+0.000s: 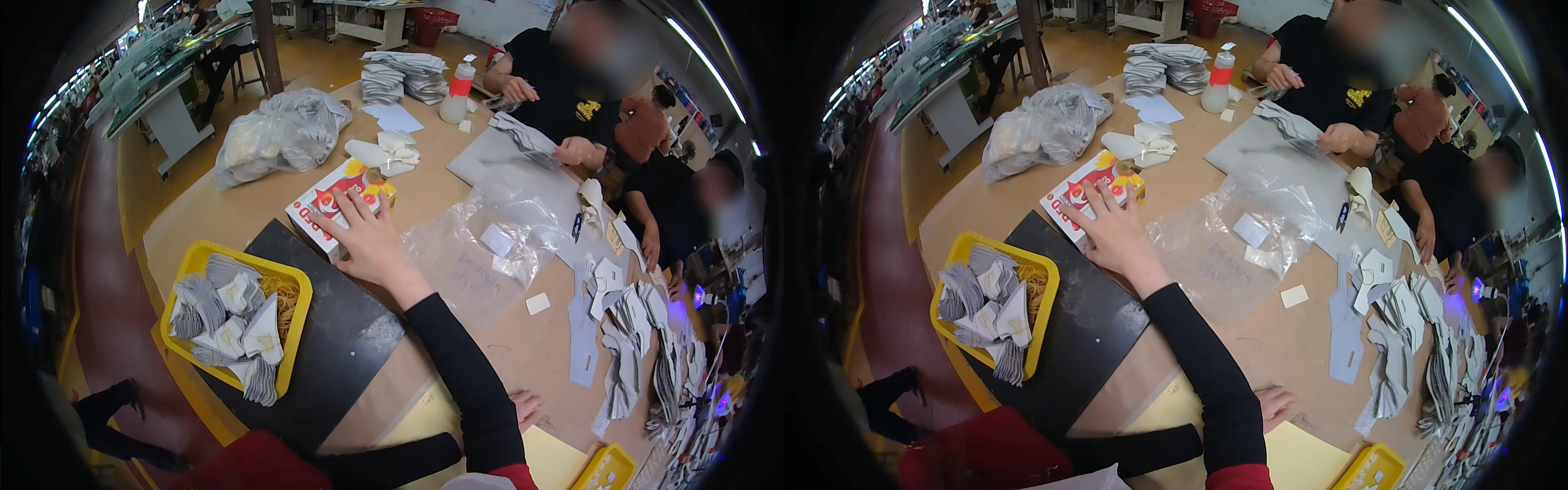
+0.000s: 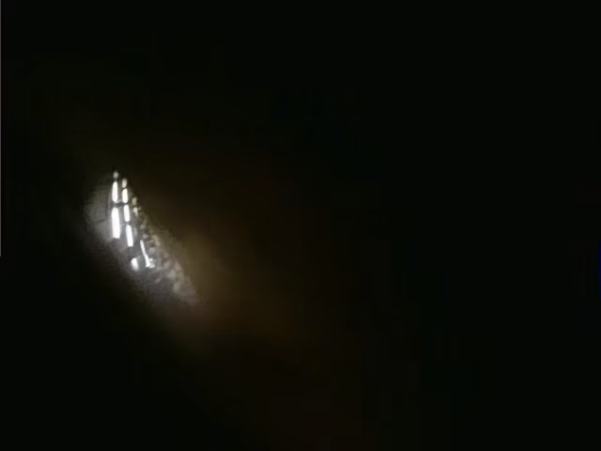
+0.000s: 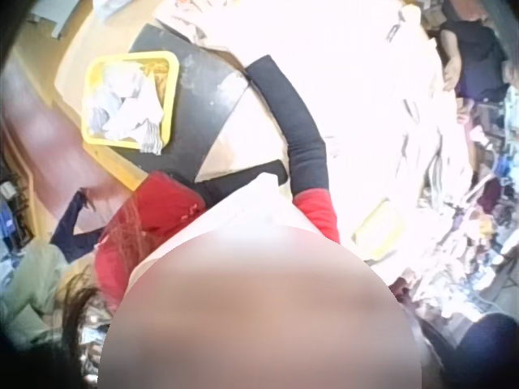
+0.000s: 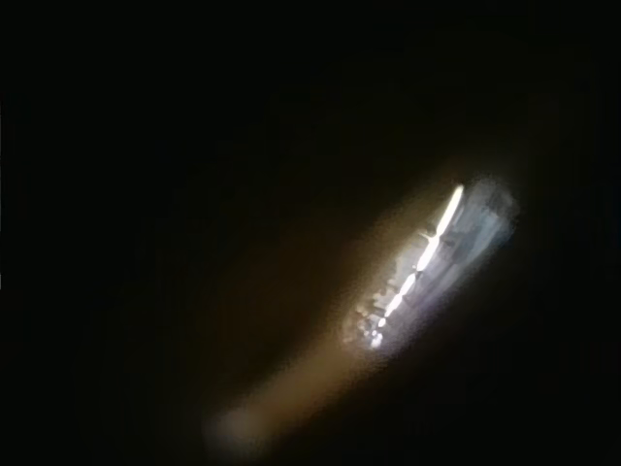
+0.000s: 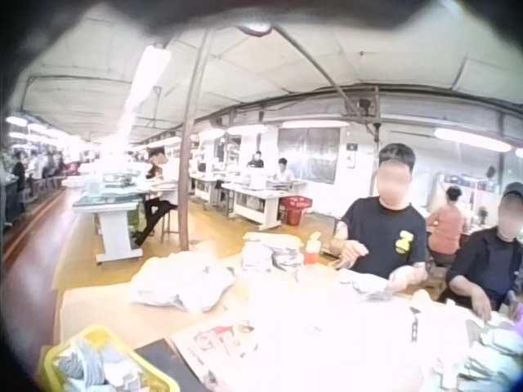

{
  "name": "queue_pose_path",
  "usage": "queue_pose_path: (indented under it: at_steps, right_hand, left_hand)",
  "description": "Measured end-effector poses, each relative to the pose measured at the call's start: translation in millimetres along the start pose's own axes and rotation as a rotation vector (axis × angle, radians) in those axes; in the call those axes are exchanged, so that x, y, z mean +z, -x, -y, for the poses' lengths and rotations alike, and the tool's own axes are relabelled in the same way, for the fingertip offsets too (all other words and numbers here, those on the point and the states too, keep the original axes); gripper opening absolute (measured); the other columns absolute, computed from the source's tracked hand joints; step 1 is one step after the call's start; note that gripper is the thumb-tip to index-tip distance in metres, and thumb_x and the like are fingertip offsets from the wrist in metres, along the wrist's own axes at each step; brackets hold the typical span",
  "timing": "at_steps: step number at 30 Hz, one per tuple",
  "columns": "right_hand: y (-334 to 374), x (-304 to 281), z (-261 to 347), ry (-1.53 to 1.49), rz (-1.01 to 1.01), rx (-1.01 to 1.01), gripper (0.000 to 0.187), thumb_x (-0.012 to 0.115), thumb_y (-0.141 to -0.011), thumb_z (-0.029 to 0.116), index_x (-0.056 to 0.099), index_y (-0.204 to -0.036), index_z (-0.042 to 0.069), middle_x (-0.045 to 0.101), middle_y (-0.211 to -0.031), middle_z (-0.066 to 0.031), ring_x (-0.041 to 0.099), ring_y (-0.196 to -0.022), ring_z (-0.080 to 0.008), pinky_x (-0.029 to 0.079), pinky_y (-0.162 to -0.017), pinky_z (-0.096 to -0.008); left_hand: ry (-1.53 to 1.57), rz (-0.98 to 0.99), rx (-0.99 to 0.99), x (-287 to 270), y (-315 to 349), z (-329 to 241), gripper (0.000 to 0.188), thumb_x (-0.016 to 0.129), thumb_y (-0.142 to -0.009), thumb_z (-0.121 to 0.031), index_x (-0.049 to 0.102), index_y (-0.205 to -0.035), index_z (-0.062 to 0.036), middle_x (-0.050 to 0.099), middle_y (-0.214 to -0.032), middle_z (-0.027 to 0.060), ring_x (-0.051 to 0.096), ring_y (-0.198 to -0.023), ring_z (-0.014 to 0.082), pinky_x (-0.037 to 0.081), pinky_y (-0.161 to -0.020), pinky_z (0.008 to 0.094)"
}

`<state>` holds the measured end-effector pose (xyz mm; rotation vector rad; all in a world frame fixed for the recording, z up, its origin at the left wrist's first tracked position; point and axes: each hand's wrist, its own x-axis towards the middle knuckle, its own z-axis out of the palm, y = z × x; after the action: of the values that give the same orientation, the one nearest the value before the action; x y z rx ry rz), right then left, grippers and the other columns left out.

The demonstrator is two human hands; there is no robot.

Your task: The person attaches small white labels to light-colored fabric pieces at a workbench. They pick up labels and fabric, press the labels onto the fabric, and place the labeled pieces into a yellow tray. Other workers are visible in the background performing similar tasks.

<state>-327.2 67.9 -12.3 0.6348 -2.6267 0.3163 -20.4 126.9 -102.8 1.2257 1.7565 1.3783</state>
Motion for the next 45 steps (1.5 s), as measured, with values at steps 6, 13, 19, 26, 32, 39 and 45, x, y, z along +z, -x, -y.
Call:
queue_pose_path:
  at_steps: [6,13,19,26,32,39,45]
  right_hand:
    - [24,14,-2,0.015,-0.18,0.136,0.096,0.083,-0.071,0.021,0.033,-0.153,0.027,0.028,-0.156,-0.0238,0.03,-0.144,-0.0418,0.024,-0.117,-0.0596]
    - [12,31,-27,-0.745,-0.306,0.474,0.112,0.085,-0.076,0.023,0.009,-0.157,0.007,0.025,-0.154,-0.0313,0.026,-0.146,-0.0392,0.02,-0.121,-0.0495]
    - [20,42,-43,-0.724,-0.336,0.629,0.083,0.082,-0.082,0.019,0.029,-0.145,0.003,0.049,-0.136,-0.0228,0.052,-0.122,-0.0287,0.042,-0.104,-0.0408]
    - [17,31,-3,-0.769,-0.217,0.804,0.068,0.08,-0.077,0.006,0.04,-0.132,0.002,0.059,-0.108,-0.0162,0.061,-0.104,-0.0252,0.049,-0.087,-0.037]
    - [0,-10,-11,0.129,-0.238,-0.075,0.084,0.076,-0.07,0.004,0.045,-0.145,0.021,0.041,-0.147,-0.0183,0.042,-0.134,-0.0404,0.043,-0.104,-0.0534]
    - [-6,-10,-22,-0.019,0.023,0.046,0.076,0.07,-0.072,0.002,0.053,-0.14,0.029,0.044,-0.152,-0.0108,0.043,-0.14,-0.0325,0.058,-0.088,-0.0426]
    - [-4,-5,-26,-0.114,-0.02,0.017,0.067,0.074,-0.075,0.013,0.055,-0.138,0.026,0.044,-0.149,-0.0169,0.04,-0.141,-0.0343,0.046,-0.104,-0.0525]
  left_hand:
    - [-0.447,-0.171,0.524,9,6,-13,0.026,0.064,-0.082,-0.013,0.06,-0.107,-0.0079,0.057,-0.105,0.0069,0.056,-0.096,0.025,0.05,-0.079,0.0351]
    - [-0.404,-0.13,0.545,3,4,-8,0.029,0.066,-0.077,-0.012,0.058,-0.105,-0.0078,0.054,-0.107,0.005,0.054,-0.096,0.0224,0.05,-0.08,0.0333]
    - [-0.381,-0.12,0.529,1,6,-4,0.031,0.067,-0.075,-0.01,0.057,-0.104,-0.0072,0.053,-0.109,0.0047,0.054,-0.096,0.0218,0.05,-0.082,0.0326]
    - [-0.391,-0.096,0.489,13,3,-1,0.031,0.065,-0.077,-0.011,0.058,-0.106,-0.0077,0.055,-0.115,0.0047,0.054,-0.101,0.0218,0.049,-0.086,0.0314]
    - [-0.405,-0.053,0.514,5,5,-5,0.03,0.064,-0.079,-0.012,0.06,-0.108,-0.0088,0.055,-0.117,0.0043,0.055,-0.103,0.0212,0.048,-0.087,0.0315]
    - [-0.384,-0.085,0.528,2,9,-12,0.03,0.063,-0.079,-0.013,0.06,-0.109,-0.0093,0.055,-0.118,0.0041,0.055,-0.104,0.0209,0.048,-0.087,0.0316]
    - [-0.387,-0.091,0.534,6,10,-12,0.03,0.063,-0.08,-0.013,0.06,-0.11,-0.0097,0.056,-0.119,0.0038,0.055,-0.105,0.0206,0.048,-0.088,0.0317]
